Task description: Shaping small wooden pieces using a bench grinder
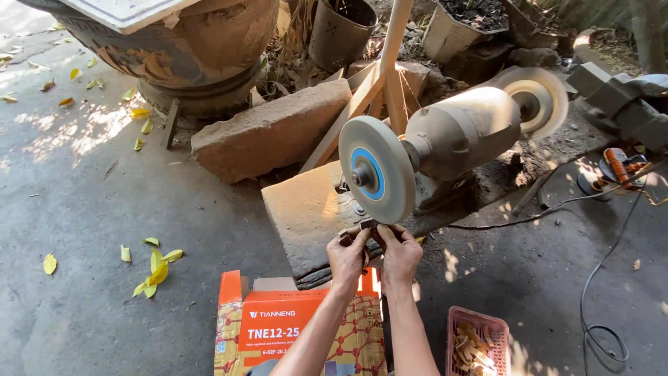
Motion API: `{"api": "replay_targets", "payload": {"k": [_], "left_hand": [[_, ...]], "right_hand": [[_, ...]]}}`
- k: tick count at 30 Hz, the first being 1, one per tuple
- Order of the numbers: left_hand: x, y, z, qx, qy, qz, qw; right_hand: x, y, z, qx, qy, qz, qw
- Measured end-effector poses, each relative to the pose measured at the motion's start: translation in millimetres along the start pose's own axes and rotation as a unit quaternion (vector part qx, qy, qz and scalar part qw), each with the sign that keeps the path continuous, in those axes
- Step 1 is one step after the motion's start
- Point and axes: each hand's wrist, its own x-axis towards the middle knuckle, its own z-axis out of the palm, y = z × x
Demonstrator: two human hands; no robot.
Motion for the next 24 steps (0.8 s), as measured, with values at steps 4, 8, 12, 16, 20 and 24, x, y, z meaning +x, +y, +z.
{"api": "replay_targets", "payload": {"k": [4, 8, 12, 16, 20, 24], "left_hand": [[-2, 3, 8, -0.038, 0.017, -0.041, 0.998], [-9, 8, 30, -0.085, -0.013, -0.075, 0.993], [-8, 0, 34, -0.086, -0.036, -0.088, 0.992], [-6, 9, 20, -0.046, -0.024, -0.025, 0.998], [-8, 28, 2, 0.074, -0.018, 0.036, 0.996], [-15, 55, -6, 0.176, -0.018, 0.087, 0.98]], "right_hand": [[8, 5, -5, -0.049, -0.002, -0.041, 0.998], [5, -19, -7, -0.076, 0.036, -0.095, 0.992], [12, -14, -14, -0.089, 0.034, -0.123, 0.988], [9, -3, -3, -0.051, 0.004, -0.078, 0.996], [10, 17, -3, 0.032, -0.04, 0.027, 0.998], [20, 31, -11, 0.049, -0.083, 0.082, 0.992]]}}
